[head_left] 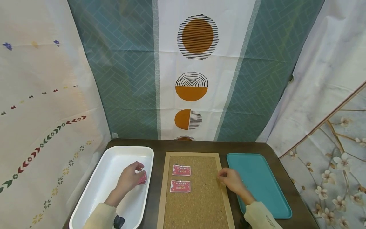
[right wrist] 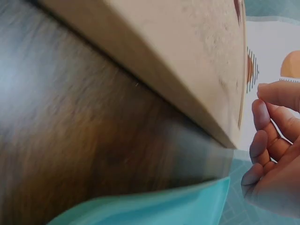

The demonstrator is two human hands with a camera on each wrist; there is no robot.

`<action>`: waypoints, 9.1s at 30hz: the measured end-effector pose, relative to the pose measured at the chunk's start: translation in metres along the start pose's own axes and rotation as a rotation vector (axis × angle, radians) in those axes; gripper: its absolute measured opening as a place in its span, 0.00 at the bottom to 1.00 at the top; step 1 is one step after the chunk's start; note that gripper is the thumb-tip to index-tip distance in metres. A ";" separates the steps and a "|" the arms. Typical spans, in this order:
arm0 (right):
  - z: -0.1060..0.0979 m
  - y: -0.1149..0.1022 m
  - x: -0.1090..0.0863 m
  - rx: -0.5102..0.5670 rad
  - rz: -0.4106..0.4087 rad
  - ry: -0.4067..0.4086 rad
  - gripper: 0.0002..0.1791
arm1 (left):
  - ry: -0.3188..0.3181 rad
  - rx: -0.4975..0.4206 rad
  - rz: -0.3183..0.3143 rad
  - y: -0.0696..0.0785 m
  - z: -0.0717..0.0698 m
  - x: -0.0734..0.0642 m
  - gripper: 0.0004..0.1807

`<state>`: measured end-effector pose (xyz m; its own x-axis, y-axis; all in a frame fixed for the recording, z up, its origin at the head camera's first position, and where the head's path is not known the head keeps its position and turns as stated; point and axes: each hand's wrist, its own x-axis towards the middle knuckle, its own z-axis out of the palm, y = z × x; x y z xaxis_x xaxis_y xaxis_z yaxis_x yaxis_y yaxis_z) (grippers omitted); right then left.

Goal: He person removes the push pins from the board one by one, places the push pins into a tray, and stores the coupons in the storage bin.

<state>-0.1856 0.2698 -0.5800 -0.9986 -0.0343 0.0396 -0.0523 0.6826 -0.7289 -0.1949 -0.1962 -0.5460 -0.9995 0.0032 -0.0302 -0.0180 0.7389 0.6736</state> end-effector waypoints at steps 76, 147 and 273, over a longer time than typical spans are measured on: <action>0.065 -0.050 0.014 0.047 -0.193 -0.194 0.03 | -0.091 -0.082 0.212 0.069 0.053 -0.006 0.10; 0.116 -0.089 0.022 0.050 -0.141 -0.308 0.02 | -0.294 0.000 0.174 0.076 0.092 -0.006 0.23; 0.130 -0.088 0.018 0.036 -0.164 -0.251 0.08 | -0.254 0.083 0.324 0.062 0.103 -0.013 0.12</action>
<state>-0.1992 0.1147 -0.6042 -0.9459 -0.3244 -0.0087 -0.2080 0.6267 -0.7510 -0.1808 -0.0810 -0.5799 -0.9152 0.4028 -0.0152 0.3085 0.7243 0.6166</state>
